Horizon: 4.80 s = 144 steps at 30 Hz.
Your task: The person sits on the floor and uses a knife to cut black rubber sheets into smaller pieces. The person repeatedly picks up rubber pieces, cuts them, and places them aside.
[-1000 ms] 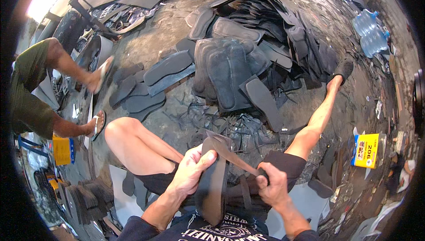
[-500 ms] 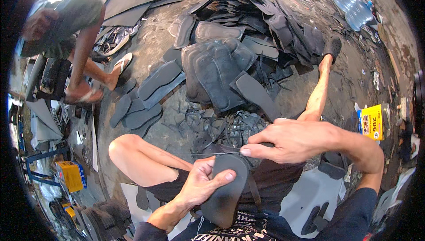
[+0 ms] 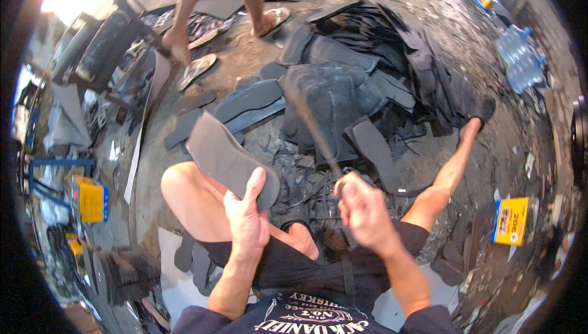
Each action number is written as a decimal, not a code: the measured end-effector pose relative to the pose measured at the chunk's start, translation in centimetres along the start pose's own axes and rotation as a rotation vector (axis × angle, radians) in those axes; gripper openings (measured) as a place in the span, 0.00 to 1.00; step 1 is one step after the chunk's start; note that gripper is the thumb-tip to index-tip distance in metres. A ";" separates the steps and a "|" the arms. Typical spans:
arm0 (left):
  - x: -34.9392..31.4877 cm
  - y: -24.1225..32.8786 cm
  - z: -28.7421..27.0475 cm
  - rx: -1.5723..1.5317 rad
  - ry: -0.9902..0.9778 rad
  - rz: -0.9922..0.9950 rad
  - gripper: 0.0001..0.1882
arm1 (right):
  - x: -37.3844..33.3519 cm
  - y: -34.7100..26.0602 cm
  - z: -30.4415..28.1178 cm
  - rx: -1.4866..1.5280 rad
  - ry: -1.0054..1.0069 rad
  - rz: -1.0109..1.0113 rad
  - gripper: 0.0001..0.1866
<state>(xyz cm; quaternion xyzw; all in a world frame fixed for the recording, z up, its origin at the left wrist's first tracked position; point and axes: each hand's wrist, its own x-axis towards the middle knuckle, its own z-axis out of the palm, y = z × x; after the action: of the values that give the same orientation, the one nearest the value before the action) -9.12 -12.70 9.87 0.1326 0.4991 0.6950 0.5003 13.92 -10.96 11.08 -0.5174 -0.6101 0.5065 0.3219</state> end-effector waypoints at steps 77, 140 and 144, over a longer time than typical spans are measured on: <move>0.9 4.7 0.9 0.725 -0.879 -0.305 0.27 | -6.1 -0.3 -4.1 -0.091 -0.219 0.205 0.31; -3.9 -0.1 -1.6 -0.160 0.046 -0.091 0.27 | -5.0 -0.5 6.5 -0.184 -0.087 0.091 0.21; -5.0 -0.7 -4.6 -0.165 0.032 -0.090 0.26 | -1.5 -2.7 7.9 -0.081 -0.201 0.145 0.26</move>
<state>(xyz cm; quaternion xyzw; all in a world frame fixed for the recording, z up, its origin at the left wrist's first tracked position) -9.58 -19.42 8.66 0.0574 0.4534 0.7127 0.5321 6.22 -14.51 11.65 -0.5194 -0.6200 0.5528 0.2006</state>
